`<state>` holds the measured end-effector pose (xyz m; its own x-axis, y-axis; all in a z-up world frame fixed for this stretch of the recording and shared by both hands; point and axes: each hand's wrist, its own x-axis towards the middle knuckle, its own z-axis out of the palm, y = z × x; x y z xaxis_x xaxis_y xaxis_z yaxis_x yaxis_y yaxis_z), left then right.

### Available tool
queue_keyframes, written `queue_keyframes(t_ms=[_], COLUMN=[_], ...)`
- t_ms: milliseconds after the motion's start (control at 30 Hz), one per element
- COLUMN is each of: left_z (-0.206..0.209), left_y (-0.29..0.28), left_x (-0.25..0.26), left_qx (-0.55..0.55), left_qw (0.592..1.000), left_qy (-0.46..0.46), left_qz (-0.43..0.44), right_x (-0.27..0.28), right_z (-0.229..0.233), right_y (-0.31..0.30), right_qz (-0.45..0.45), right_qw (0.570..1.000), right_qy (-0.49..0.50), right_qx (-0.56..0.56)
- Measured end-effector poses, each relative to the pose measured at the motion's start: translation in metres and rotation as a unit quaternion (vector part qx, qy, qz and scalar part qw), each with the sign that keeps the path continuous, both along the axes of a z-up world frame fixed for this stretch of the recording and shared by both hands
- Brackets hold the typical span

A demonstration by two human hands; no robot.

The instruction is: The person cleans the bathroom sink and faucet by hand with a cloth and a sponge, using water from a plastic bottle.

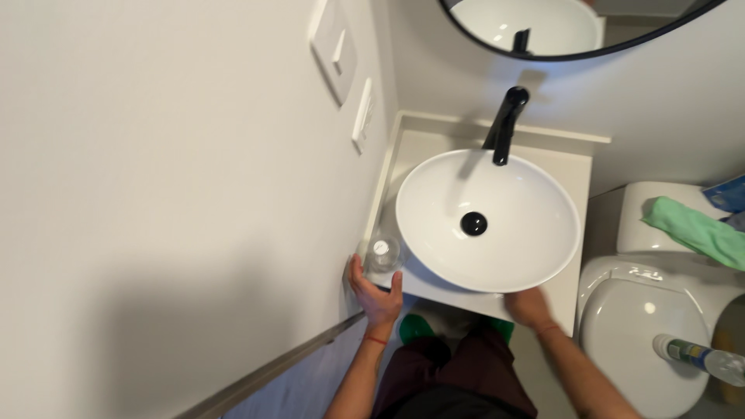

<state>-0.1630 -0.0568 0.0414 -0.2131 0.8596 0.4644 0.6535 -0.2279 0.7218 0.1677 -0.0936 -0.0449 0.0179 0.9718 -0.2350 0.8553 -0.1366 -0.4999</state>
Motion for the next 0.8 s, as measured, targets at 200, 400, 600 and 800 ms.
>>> queue_keyframes(t_ms=[200, 400, 600, 800], left_z=[-0.001, 0.003, 0.010, -0.008], left_y=[0.018, 0.034, 0.041, 0.042], left_x=[-0.010, -0.012, -0.006, -0.009], left_qx=[-0.073, -0.124, -0.112, -0.137], left_qw=[0.995, 0.990, 0.991, 0.989], left_qy=[-0.039, 0.004, 0.013, -0.019], left_qz=[-0.058, -0.059, -0.069, -0.047], right_x=[0.080, 0.096, 0.094, 0.114], right_z=[0.004, -0.028, -0.003, -0.009], right_y=[0.109, 0.089, 0.059, 0.092], right_qz=[-0.296, -0.295, -0.172, -0.315], right_qw=[0.907, 0.907, 0.982, 0.913], right_qy=[0.293, 0.297, 0.077, 0.259], right_qx=[-0.059, -0.049, 0.006, 0.024])
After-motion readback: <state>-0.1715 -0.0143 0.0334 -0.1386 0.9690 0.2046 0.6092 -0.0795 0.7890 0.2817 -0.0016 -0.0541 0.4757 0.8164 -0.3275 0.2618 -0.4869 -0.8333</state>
